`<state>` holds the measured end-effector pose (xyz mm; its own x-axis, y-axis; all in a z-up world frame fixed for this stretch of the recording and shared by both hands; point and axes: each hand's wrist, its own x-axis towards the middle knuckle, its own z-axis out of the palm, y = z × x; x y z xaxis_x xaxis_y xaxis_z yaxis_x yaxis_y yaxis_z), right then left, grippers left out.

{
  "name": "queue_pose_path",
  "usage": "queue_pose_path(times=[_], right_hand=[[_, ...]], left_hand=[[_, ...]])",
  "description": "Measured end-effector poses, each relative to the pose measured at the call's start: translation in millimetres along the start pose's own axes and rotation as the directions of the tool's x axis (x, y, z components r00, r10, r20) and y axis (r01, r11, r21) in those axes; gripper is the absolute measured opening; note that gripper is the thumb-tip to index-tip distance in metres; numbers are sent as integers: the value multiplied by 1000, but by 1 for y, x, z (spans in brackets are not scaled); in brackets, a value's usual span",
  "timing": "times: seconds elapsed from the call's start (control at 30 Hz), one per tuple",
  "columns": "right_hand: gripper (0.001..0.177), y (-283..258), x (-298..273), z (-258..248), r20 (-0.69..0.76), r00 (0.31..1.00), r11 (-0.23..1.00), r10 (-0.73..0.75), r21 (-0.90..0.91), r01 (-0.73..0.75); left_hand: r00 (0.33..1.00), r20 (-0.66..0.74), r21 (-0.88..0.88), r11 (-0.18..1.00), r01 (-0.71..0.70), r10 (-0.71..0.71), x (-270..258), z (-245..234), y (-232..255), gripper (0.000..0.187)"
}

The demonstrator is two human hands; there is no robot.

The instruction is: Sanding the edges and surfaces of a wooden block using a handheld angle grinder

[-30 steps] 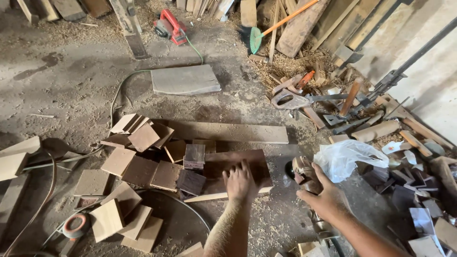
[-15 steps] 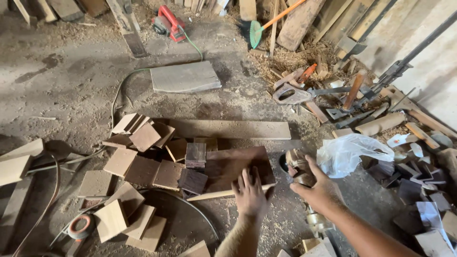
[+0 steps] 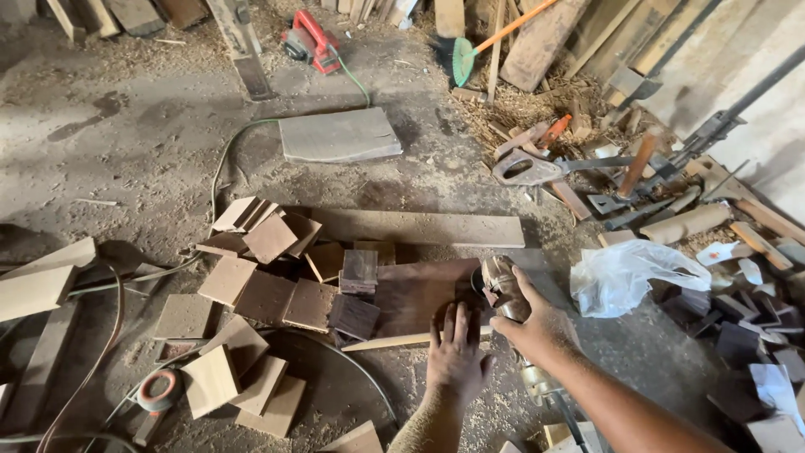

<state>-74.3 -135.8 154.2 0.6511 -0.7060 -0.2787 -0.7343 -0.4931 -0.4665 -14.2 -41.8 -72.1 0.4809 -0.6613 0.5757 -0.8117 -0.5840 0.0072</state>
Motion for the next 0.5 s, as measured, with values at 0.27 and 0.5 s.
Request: queue_pose_path(times=[0.27,0.5], right_hand=[[106,-6,0,1,22,999,998,28,-56,-27],[104,-13,2,6,42,999,990,-16,-140,22]], left_hand=[[972,231,-110,994,-23,48,13,-30,-5,97],[914,393,-212,977,-15,99,7,-26,-6,91]])
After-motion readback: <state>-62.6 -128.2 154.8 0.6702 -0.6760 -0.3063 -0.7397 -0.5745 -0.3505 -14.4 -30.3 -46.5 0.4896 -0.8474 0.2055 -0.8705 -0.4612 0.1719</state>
